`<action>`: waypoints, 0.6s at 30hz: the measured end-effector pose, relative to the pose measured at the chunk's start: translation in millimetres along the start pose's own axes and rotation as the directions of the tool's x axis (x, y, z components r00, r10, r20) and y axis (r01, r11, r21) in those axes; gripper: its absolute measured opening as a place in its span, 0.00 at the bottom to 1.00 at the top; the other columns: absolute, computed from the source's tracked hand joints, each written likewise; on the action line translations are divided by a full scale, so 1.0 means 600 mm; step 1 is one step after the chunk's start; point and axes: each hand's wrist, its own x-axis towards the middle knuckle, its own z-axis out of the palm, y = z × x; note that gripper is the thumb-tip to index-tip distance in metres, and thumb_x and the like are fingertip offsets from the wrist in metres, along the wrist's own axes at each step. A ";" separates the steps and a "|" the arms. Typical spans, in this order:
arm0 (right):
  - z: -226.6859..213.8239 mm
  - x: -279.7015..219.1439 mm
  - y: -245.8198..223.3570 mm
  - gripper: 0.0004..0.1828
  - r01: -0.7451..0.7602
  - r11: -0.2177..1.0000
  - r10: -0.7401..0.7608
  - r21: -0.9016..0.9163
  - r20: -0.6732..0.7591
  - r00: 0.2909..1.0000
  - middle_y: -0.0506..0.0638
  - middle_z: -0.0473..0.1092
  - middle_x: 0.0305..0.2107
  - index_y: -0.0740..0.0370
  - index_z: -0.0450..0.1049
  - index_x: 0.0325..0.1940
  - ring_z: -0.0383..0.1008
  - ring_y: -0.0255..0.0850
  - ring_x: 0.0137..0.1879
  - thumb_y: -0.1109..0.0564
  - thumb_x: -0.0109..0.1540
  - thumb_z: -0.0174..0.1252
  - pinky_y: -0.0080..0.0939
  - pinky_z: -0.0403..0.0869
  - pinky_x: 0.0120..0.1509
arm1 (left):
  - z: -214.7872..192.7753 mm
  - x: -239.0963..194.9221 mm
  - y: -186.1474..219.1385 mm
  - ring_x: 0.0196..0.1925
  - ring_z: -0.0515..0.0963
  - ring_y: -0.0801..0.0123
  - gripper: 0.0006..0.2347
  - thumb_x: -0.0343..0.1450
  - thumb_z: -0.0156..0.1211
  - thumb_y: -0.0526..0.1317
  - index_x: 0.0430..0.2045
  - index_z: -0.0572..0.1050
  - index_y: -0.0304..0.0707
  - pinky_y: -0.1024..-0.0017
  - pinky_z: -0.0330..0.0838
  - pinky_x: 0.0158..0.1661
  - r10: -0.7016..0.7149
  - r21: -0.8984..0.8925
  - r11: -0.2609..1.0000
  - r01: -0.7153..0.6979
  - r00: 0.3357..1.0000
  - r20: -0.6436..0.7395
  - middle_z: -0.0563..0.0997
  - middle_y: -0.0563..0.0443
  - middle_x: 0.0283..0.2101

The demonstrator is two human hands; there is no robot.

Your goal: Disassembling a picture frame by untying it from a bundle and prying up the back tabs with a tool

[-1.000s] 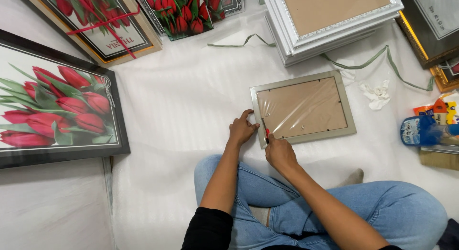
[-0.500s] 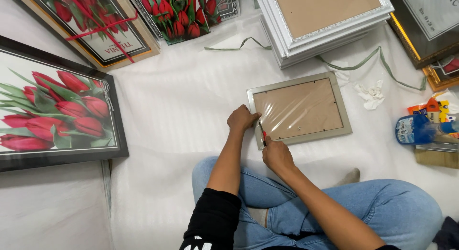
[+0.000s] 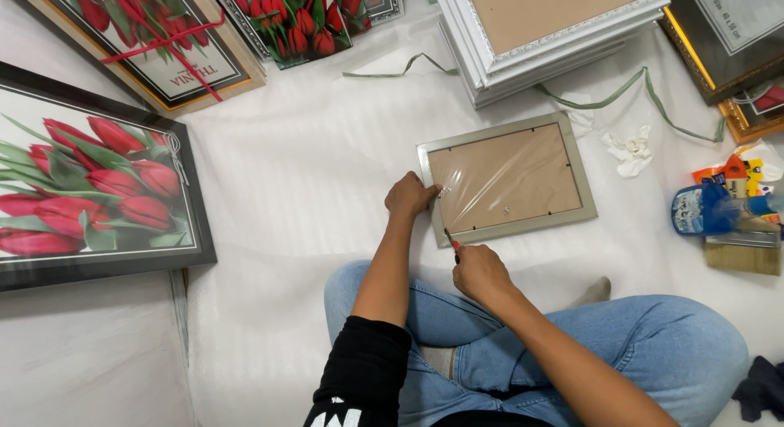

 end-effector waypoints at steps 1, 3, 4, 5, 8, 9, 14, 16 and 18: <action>0.000 -0.001 -0.001 0.19 0.000 1.000 0.000 -0.001 0.000 1.000 0.71 0.77 0.29 0.75 0.80 0.45 0.80 0.69 0.41 0.60 0.56 0.54 0.61 0.80 0.40 | 0.000 -0.002 0.000 0.53 0.81 0.45 0.22 0.67 0.63 0.57 0.44 0.74 0.38 0.51 0.72 0.53 0.000 -0.001 1.000 0.000 1.000 0.000 0.83 0.40 0.40; -0.001 -0.001 -0.003 0.18 0.004 1.000 -0.004 -0.006 0.004 1.000 0.72 0.76 0.28 0.75 0.81 0.41 0.80 0.69 0.41 0.60 0.54 0.55 0.62 0.79 0.40 | -0.001 -0.006 0.002 0.53 0.82 0.45 0.22 0.67 0.63 0.57 0.44 0.74 0.38 0.51 0.72 0.53 0.005 -0.009 1.000 -0.005 1.000 -0.003 0.83 0.40 0.39; -0.001 -0.001 -0.005 0.18 0.005 1.000 -0.005 -0.005 0.004 1.000 0.72 0.76 0.28 0.75 0.81 0.41 0.80 0.69 0.41 0.60 0.54 0.55 0.62 0.79 0.40 | 0.000 -0.003 0.000 0.53 0.82 0.45 0.22 0.67 0.63 0.57 0.44 0.74 0.38 0.51 0.72 0.53 0.005 -0.009 1.000 -0.005 1.000 -0.004 0.83 0.40 0.39; -0.002 -0.002 -0.006 0.17 0.003 1.000 -0.003 -0.006 0.003 1.000 0.72 0.76 0.28 0.75 0.81 0.40 0.80 0.70 0.42 0.60 0.54 0.55 0.62 0.79 0.41 | 0.002 0.000 -0.003 0.53 0.81 0.45 0.22 0.68 0.63 0.57 0.44 0.74 0.39 0.51 0.72 0.53 0.003 -0.010 1.000 -0.003 1.000 -0.005 0.83 0.40 0.40; -0.011 -0.003 -0.005 0.17 0.025 1.000 -0.025 -0.010 -0.001 1.000 0.72 0.77 0.29 0.73 0.82 0.41 0.79 0.70 0.43 0.60 0.55 0.55 0.64 0.79 0.43 | 0.006 0.008 -0.008 0.54 0.81 0.45 0.22 0.68 0.63 0.57 0.44 0.74 0.38 0.51 0.72 0.53 0.011 -0.016 1.000 -0.011 1.000 -0.010 0.83 0.40 0.40; -0.014 -0.005 -0.004 0.16 0.050 0.999 -0.050 -0.013 -0.001 0.999 0.72 0.77 0.30 0.72 0.82 0.42 0.79 0.71 0.45 0.60 0.56 0.55 0.65 0.78 0.45 | 0.009 0.010 -0.011 0.54 0.81 0.45 0.22 0.68 0.63 0.57 0.44 0.74 0.38 0.51 0.72 0.53 0.017 -0.020 1.000 -0.017 1.000 -0.013 0.83 0.39 0.40; -0.215 -0.067 -0.013 0.25 -0.087 0.996 0.083 -0.037 -0.088 0.993 0.73 0.78 0.41 0.63 0.75 0.62 0.78 0.70 0.52 0.56 0.62 0.50 0.67 0.76 0.56 | 0.014 -0.058 0.008 0.51 0.79 0.45 0.27 0.68 0.61 0.61 0.51 0.65 0.41 0.52 0.70 0.51 0.363 0.335 0.890 -0.309 0.925 -0.112 0.79 0.37 0.44; -0.260 -0.052 0.052 0.24 -0.115 0.993 0.115 0.007 -0.144 0.983 0.74 0.78 0.40 0.63 0.77 0.61 0.77 0.72 0.51 0.57 0.63 0.49 0.68 0.75 0.56 | 0.040 -0.054 -0.005 0.56 0.75 0.49 0.33 0.64 0.67 0.60 0.58 0.64 0.43 0.53 0.67 0.55 0.568 0.469 0.741 -0.480 0.821 -0.057 0.76 0.41 0.50; -0.293 -0.010 0.148 0.24 -0.115 0.958 0.199 0.262 -0.320 0.926 0.66 0.78 0.30 0.65 0.79 0.56 0.80 0.59 0.35 0.52 0.60 0.53 0.57 0.76 0.40 | 0.083 -0.006 -0.030 0.56 0.74 0.54 0.28 0.67 0.63 0.61 0.55 0.67 0.46 0.59 0.66 0.53 0.695 0.660 0.510 -0.551 0.717 0.062 0.76 0.46 0.48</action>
